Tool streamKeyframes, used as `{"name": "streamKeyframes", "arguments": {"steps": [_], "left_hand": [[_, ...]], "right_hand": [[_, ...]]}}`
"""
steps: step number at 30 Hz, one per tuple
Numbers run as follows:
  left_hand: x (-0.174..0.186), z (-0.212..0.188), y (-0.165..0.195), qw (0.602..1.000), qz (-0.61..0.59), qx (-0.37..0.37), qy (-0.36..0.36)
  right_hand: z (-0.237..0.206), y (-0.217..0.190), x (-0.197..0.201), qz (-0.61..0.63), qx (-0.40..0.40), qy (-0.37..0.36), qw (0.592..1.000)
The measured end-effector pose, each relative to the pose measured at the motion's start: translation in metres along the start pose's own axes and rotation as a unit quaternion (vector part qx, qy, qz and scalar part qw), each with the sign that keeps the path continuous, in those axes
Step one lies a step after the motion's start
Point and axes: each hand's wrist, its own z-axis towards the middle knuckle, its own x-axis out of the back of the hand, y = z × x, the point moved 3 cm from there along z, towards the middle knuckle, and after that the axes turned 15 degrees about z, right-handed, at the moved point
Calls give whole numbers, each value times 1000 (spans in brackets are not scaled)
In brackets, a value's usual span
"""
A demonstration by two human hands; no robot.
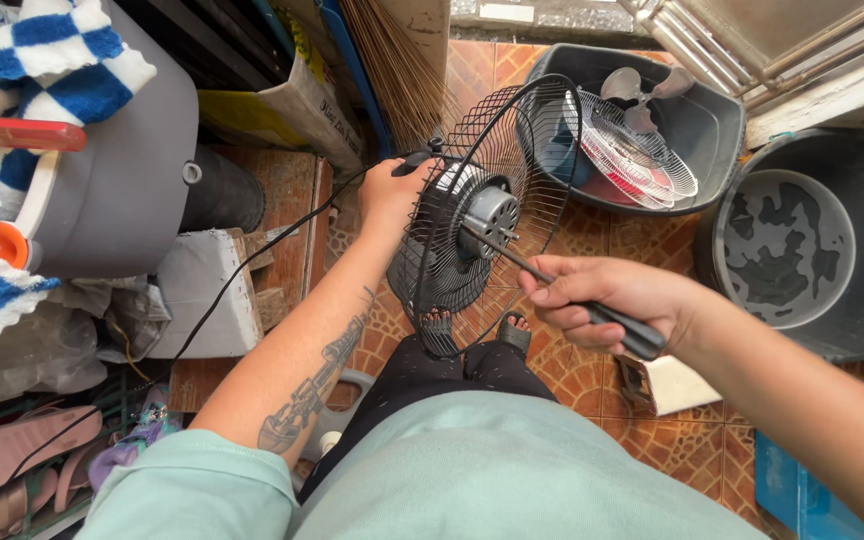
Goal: The person uses a screwdriver to unscrew and remove the front grille of a standing electric fan, then takes off the blades and other removable parts. They place the parts in a basin of soapy water and scrub the grille, blades, and covers with a sponge, rinsing them in the basin.
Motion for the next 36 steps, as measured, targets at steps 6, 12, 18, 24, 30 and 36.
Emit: {"name": "streamKeyframes", "arguments": {"steps": [6,12,18,24,30,36], "left_hand": [[10,-21,8,998,19,55,-6],[13,-17,5,998,45,26,42],[2,3,-6,999,13,31,25],[-3,9,-11,997,23,-64,21],[20,2,5,970,190,-111,-105],[61,-17,29,896,427,-101,-65]], "right_hand": [[2,1,-8,-157,-1,64,986],[8,1,-13,-465,13,214,859],[15,8,-18,-786,107,280,541],[1,-6,-18,-779,56,271,562],[-48,-34,16,-584,100,355,723],[-46,-3,49,-628,299,274,664]]}}
